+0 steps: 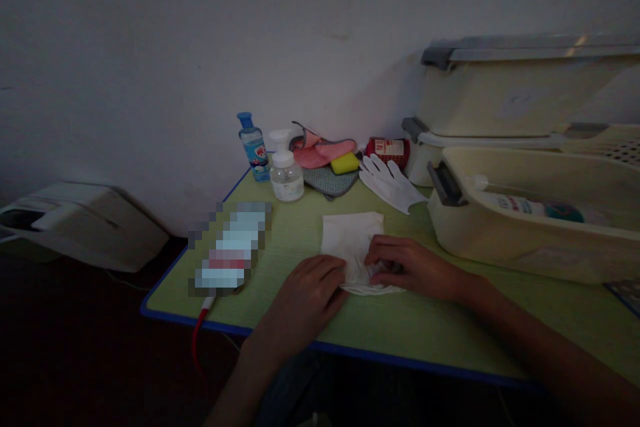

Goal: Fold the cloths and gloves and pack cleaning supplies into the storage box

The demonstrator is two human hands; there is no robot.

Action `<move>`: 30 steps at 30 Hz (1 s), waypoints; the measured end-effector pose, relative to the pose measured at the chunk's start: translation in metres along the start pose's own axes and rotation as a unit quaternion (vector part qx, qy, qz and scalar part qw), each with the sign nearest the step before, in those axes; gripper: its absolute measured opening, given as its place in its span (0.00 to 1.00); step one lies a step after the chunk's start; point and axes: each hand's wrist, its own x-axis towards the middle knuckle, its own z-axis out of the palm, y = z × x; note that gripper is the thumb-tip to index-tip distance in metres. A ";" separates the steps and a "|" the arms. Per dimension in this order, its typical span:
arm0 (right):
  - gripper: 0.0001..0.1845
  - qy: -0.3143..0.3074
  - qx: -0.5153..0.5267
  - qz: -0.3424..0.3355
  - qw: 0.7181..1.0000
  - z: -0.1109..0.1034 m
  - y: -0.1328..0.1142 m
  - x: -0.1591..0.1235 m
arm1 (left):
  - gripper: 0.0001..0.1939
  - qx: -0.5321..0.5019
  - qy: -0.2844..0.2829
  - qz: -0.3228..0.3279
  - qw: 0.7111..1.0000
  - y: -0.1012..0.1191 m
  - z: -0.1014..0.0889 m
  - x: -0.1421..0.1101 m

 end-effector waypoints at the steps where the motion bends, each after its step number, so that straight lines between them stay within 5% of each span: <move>1: 0.09 -0.001 0.000 0.001 1.000 0.000 0.000 0.000 | 0.05 -0.001 -0.002 -0.001 1.000 0.000 0.000 0.000; 16: 0.09 -0.013 0.027 0.013 0.999 0.000 0.004 0.002 | 0.20 -0.005 -0.001 -0.053 0.999 0.002 0.001 0.001; 30: 0.10 -0.017 0.007 0.007 1.000 -0.001 0.004 0.002 | 0.10 -0.102 -0.018 -0.132 0.986 0.006 0.002 0.014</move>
